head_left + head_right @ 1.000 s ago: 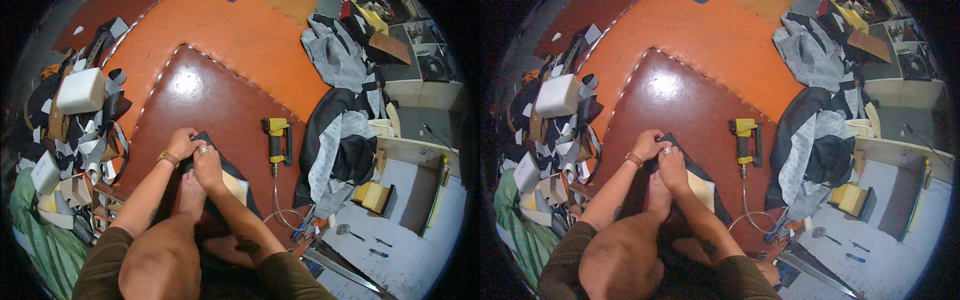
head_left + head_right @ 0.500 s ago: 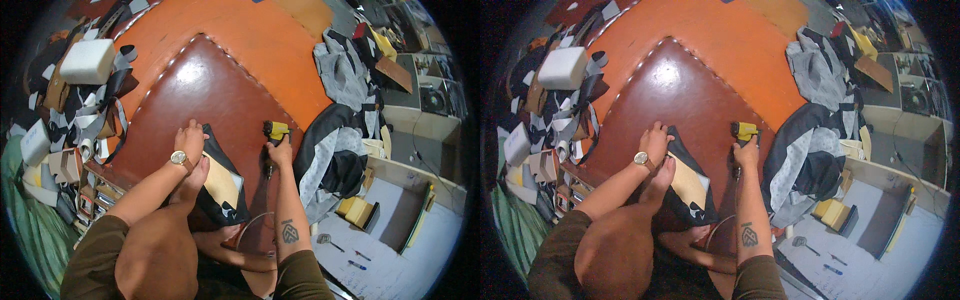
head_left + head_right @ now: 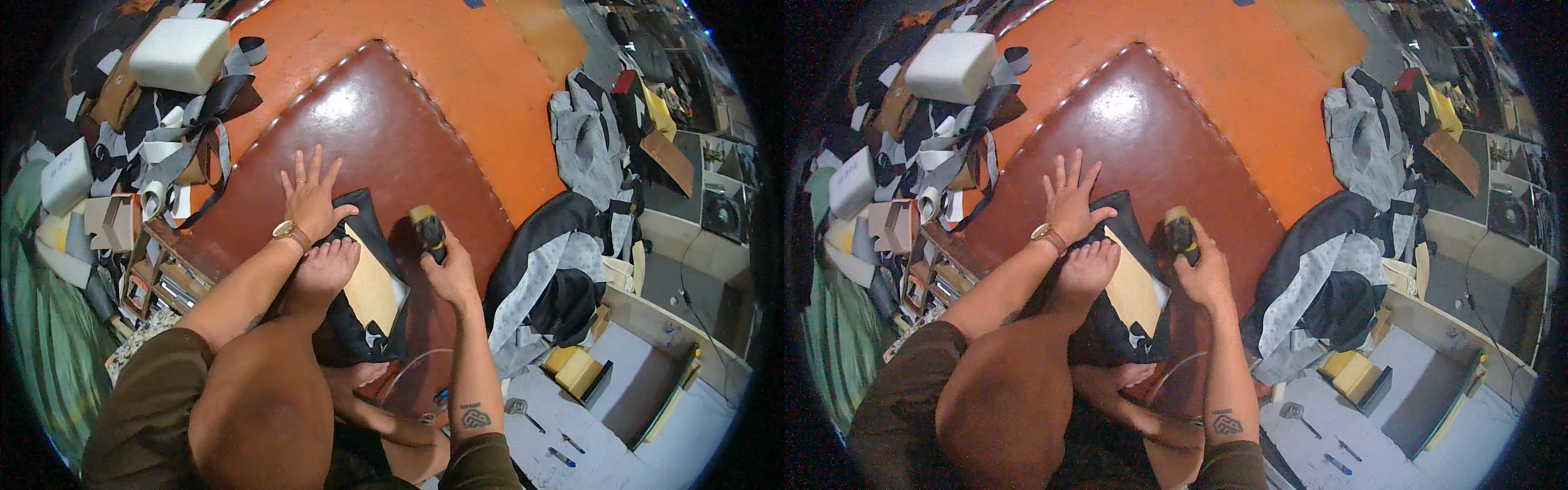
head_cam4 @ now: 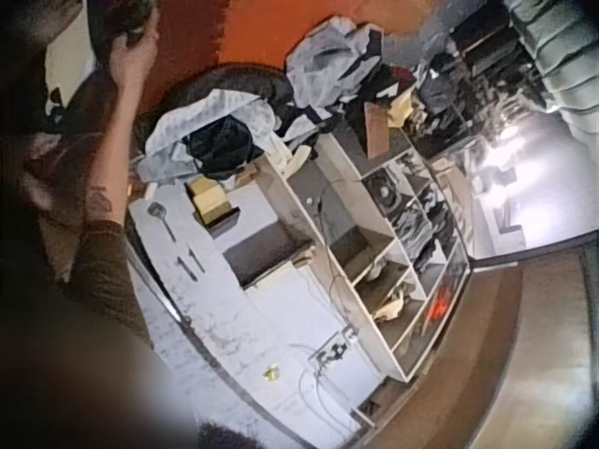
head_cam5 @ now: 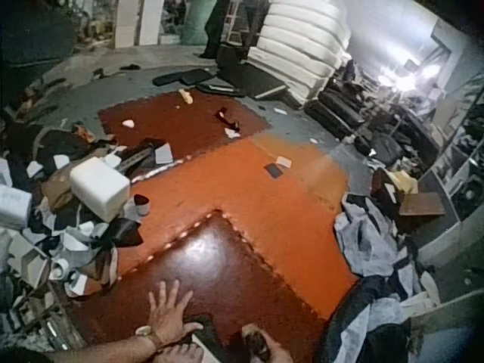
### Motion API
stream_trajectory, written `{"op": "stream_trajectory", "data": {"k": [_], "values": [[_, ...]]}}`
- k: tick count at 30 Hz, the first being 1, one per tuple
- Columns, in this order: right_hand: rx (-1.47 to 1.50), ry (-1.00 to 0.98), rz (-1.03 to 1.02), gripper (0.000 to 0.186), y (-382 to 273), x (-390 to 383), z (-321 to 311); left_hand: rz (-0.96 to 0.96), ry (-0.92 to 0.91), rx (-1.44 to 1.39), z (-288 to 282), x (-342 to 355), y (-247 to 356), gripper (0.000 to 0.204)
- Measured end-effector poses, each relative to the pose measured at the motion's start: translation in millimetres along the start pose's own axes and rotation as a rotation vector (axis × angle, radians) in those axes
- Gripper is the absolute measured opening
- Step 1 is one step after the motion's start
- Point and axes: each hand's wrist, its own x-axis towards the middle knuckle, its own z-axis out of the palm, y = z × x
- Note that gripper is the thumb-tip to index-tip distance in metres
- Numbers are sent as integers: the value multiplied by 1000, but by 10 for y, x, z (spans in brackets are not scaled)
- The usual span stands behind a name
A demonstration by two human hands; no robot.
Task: The person staples black fabric onto a foam-covered wooden frame using a pneumatic staple gun. They repeatedly position the fabric, pull it taut, and drive staples along the edges to secure it. The person works on multiple sections of the frame, adjusting the fabric and repositioning the frame as needed.
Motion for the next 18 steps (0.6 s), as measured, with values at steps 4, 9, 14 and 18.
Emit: {"op": "stream_trajectory", "data": {"k": [4, 9, 14, 18], "values": [[-57, -88, 5, 52, -544, 64, 103, 20, -56, 16, -39, -16, -52, 98], [-203, -99, 119, 39, -850, 187, 212, 62, -96, -11, -17, -11, -137, 101], [-368, -150, 121, 45, -954, 340, 421, 67, -109, -20, 43, -15, -172, 100], [-380, -147, 148, 40, -973, 359, 477, 64, -131, -22, -6, -1, -177, 101]]}}
